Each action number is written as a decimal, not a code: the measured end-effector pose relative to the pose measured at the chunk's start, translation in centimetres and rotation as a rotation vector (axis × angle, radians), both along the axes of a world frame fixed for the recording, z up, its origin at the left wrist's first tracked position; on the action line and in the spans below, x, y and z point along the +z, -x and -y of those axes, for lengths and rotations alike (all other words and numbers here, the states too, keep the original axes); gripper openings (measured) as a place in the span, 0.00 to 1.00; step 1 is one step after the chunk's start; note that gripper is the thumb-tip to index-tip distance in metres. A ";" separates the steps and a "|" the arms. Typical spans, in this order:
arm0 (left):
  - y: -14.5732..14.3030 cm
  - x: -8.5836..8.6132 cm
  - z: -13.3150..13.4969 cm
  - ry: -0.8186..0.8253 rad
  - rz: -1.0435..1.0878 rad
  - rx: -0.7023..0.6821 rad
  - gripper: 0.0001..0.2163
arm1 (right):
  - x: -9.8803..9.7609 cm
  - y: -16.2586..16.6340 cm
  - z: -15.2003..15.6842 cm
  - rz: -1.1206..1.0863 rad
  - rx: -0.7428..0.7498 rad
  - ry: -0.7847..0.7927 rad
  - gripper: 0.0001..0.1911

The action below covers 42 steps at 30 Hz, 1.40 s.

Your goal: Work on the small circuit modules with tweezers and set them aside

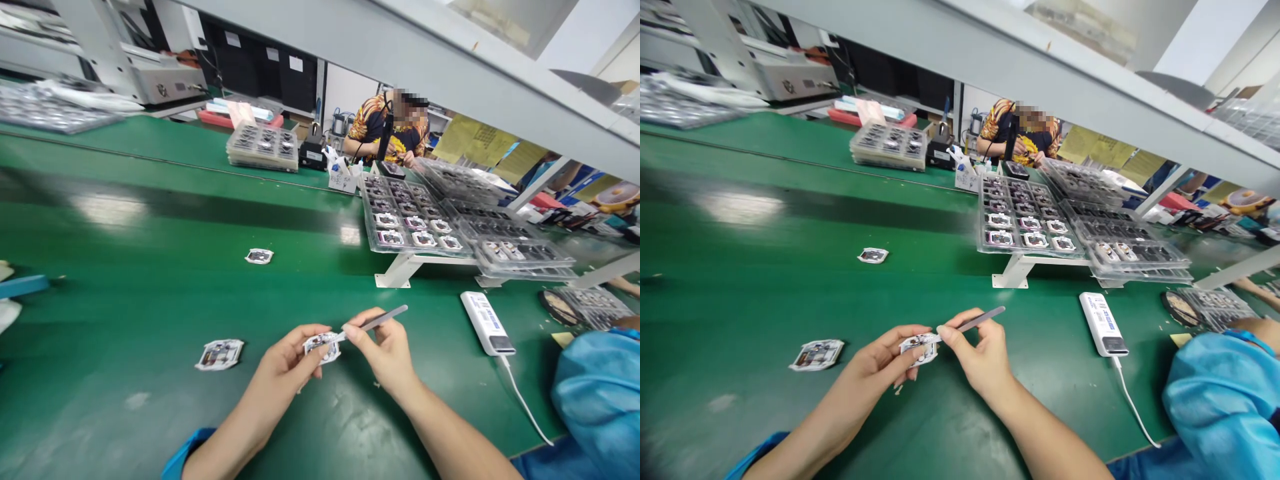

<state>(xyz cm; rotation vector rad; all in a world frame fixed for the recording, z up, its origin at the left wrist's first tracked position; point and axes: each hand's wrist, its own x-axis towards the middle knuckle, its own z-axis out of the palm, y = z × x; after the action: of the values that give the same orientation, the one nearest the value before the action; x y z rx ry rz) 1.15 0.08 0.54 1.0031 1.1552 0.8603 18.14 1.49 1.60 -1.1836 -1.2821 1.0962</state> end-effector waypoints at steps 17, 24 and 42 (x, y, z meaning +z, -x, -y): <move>-0.5 0.8 0.0 -0.092 0.005 0.025 0.16 | -0.5 0.2 -0.5 -0.167 0.019 0.066 0.06; -0.5 0.9 -0.1 -0.081 0.038 0.011 0.16 | -0.4 0.0 -0.4 -0.128 0.014 0.045 0.05; -0.3 1.0 0.0 -0.022 0.051 0.005 0.17 | -0.2 -0.2 -0.3 -0.032 0.036 -0.029 0.06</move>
<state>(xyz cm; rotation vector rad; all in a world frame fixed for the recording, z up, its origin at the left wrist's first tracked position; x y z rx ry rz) 1.43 0.04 1.51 0.9909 1.1075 0.8991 18.31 1.74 1.38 -1.1209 -1.2947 1.1150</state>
